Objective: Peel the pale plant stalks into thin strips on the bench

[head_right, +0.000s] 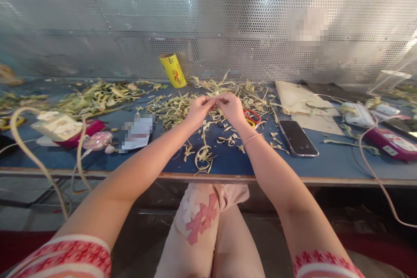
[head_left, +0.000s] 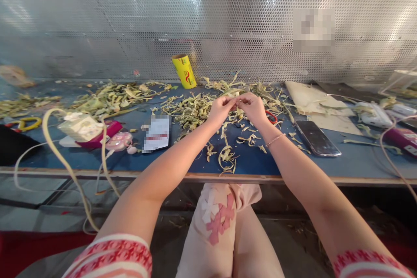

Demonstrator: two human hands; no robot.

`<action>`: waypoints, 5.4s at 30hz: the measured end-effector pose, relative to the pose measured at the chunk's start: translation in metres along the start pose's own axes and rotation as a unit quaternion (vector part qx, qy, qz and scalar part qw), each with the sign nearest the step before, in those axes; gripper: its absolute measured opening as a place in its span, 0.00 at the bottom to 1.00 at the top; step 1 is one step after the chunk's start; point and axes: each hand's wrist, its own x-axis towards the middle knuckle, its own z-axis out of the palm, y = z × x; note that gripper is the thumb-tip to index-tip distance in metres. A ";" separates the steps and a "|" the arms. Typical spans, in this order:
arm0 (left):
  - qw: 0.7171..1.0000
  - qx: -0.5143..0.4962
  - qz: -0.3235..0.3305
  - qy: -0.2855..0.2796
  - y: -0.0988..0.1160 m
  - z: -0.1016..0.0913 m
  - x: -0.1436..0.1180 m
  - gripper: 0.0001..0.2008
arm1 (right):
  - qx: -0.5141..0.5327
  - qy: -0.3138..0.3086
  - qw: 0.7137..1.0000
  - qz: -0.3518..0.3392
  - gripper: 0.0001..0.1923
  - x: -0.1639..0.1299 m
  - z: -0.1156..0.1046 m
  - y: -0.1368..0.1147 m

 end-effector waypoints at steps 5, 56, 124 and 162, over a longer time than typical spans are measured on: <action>0.999 -0.034 -0.015 0.000 0.003 0.002 -0.002 0.07 | 0.055 -0.023 0.998 0.033 0.09 -0.001 0.001 0.001; 0.990 0.124 0.036 -0.049 0.010 -0.001 -0.002 0.04 | 0.128 -0.034 0.987 0.093 0.19 0.000 0.000 -0.004; 0.992 0.106 0.072 -0.003 0.001 0.001 -0.004 0.07 | 0.212 0.021 0.960 0.184 0.06 0.002 0.002 -0.008; 0.994 -0.097 0.003 -0.044 0.010 0.008 -0.005 0.06 | 0.039 0.068 0.997 -0.008 0.07 -0.007 0.001 -0.021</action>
